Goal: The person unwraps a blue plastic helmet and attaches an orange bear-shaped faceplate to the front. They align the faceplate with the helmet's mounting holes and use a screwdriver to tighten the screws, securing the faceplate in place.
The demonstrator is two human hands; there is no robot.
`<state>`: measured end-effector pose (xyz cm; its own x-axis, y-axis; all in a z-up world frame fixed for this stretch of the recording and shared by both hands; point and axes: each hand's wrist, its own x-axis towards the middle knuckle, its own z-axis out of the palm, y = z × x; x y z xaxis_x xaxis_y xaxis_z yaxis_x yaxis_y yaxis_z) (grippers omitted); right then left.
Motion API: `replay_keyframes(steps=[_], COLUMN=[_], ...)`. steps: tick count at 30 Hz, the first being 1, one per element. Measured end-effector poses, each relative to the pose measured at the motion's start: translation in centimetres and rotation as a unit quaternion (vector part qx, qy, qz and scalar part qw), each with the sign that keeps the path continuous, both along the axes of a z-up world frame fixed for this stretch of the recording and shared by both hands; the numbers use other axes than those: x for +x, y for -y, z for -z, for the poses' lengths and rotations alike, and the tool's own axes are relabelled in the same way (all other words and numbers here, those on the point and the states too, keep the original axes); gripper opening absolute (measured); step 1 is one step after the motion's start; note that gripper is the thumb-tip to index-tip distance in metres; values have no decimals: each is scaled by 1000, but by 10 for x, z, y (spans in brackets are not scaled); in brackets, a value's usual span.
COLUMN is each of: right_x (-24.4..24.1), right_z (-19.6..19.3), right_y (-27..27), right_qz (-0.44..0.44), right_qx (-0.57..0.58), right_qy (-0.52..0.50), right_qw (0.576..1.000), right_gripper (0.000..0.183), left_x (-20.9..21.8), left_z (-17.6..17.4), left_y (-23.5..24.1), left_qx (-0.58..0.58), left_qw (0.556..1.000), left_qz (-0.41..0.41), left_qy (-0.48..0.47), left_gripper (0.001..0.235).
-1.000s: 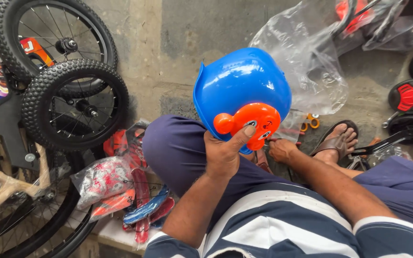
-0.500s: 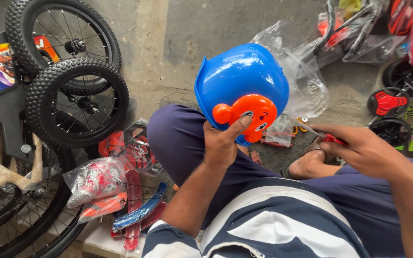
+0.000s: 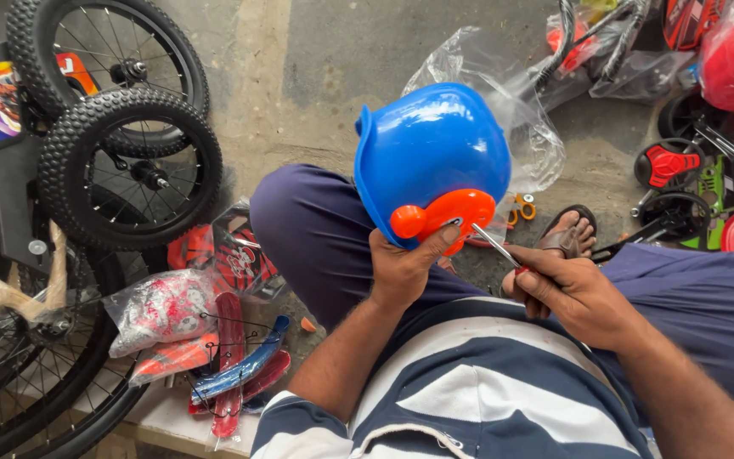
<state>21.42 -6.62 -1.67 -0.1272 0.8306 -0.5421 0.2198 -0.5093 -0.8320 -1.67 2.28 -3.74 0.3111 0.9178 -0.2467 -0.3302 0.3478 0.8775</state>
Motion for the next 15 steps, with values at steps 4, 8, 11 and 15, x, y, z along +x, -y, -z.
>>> replay_keyframes(steps=[4,8,11,15], right_x=[-5,-6,-4,3], right_z=[14,24,29,43], right_y=[10,20,29,46], right_qz=[29,-6,-30,-57], right_qx=[17,143,227,232], right_qy=[-66,-15,25,29], right_qw=[997,990,973,971], right_gripper=[45,49,40,26], left_x=[3,1,-2,-12], left_z=[-4,-20,-41,-63], left_y=[6,8,15,19], left_qx=[46,51,113,397], left_qw=[998,996,991,904], left_qz=[16,42,65,117], left_qy=[36,53,-21,-105], left_gripper=[25,25,28,25])
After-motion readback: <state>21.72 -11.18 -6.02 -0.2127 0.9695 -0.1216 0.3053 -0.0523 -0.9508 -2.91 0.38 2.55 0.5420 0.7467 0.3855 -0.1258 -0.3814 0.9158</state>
